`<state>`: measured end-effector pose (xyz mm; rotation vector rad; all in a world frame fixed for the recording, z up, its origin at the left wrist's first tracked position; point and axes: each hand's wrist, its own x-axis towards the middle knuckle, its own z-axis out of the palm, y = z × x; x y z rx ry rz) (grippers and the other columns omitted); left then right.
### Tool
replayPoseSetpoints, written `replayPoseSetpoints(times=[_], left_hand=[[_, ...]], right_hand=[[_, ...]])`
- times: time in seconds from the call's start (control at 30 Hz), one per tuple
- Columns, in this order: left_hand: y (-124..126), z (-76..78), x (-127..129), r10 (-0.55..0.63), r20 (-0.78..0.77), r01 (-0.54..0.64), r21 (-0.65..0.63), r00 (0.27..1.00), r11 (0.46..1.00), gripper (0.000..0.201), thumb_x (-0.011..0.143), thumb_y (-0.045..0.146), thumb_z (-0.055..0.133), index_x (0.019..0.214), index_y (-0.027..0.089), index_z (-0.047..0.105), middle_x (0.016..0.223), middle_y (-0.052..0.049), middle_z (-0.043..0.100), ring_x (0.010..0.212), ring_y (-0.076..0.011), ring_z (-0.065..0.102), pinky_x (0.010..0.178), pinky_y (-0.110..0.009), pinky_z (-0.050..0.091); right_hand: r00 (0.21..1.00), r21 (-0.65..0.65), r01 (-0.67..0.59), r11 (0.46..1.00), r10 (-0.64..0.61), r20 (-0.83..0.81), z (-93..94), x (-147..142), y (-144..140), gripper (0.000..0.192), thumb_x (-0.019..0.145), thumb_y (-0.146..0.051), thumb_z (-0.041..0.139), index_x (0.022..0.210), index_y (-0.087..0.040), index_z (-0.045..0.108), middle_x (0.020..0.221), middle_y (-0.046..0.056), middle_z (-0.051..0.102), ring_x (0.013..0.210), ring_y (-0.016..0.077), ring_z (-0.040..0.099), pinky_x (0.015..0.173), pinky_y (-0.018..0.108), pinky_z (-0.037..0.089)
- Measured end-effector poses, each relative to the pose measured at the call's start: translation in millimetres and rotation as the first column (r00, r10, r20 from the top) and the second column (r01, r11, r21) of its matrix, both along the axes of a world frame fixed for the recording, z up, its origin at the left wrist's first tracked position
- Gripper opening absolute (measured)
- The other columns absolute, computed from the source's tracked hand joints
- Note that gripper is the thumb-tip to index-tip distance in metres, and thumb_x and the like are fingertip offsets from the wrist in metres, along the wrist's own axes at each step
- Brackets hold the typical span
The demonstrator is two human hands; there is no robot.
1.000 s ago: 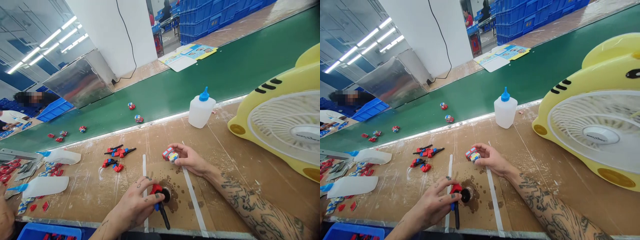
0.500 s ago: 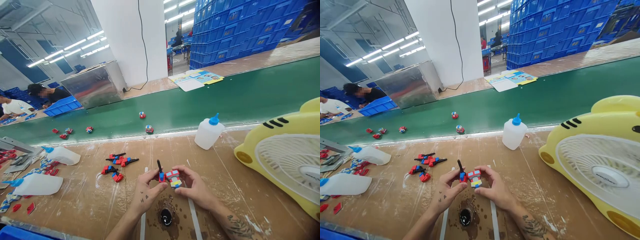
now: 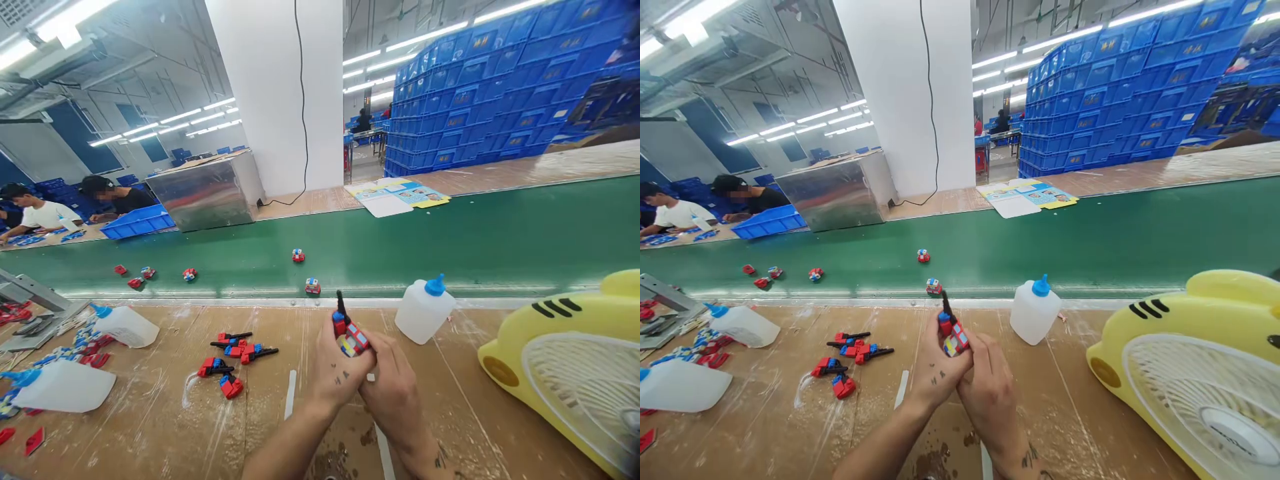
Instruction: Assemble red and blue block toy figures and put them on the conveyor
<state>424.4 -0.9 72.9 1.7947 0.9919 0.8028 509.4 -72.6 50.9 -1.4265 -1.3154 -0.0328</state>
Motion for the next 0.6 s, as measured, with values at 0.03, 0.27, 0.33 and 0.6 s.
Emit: replayPoseSetpoints(times=[0.03, 0.27, 0.33, 0.6], left_hand=[[16.2, 5.6, 7.3, 0.015, -0.028, -0.014, 0.038, 1.0, 0.999, 0.047, 0.079, 0.026, 0.072, 0.119, 0.02, 0.048, 0.097, -0.002, 0.064, 0.085, -0.0148, 0.063, 0.074, -0.02, 0.051], [160.7, 33.6, 45.5, 0.079, -0.362, -0.006, 0.198, 0.929, 0.98, 0.05, 0.074, 0.034, 0.081, 0.113, 0.016, 0.055, 0.098, -0.003, 0.066, 0.087, -0.016, 0.061, 0.078, -0.024, 0.049], [193.3, 37.5, 58.1, 0.067, -0.478, 0.037, 0.204, 0.876, 0.978, 0.044, 0.081, 0.036, 0.077, 0.114, 0.015, 0.057, 0.101, -0.005, 0.066, 0.089, -0.0181, 0.063, 0.08, -0.031, 0.052], [258.2, 13.8, 52.1, -0.017, -0.806, 0.123, 0.069, 0.591, 0.99, 0.032, 0.095, 0.035, 0.064, 0.119, 0.015, 0.061, 0.117, -0.009, 0.063, 0.101, -0.0221, 0.064, 0.087, -0.041, 0.056]], right_hand=[[1.0, -0.039, -0.004, 0.999, 0.003, -0.022, -2.0, 8.2, 8.9, 0.047, 0.091, -0.025, 0.06, 0.136, -0.027, 0.048, 0.12, 0.013, 0.06, 0.112, 0.033, 0.057, 0.097, 0.051, 0.047], [0.971, -0.311, -0.104, 0.945, 0.029, -0.238, -31.3, 50.1, 134.5, 0.047, 0.079, -0.032, 0.068, 0.122, -0.017, 0.056, 0.115, 0.014, 0.063, 0.11, 0.0336, 0.057, 0.099, 0.052, 0.044], [0.966, -0.302, -0.137, 0.943, 0.059, -0.253, -31.3, 50.0, 174.6, 0.044, 0.07, -0.022, 0.072, 0.111, -0.017, 0.061, 0.111, 0.013, 0.065, 0.11, 0.0347, 0.057, 0.1, 0.051, 0.041], [0.855, -0.192, -0.358, 0.914, 0.238, -0.46, -41.0, 58.0, 161.7, 0.018, 0.074, -0.03, 0.073, 0.088, -0.022, 0.066, 0.092, 0.007, 0.067, 0.094, 0.0317, 0.061, 0.094, 0.049, 0.044]])
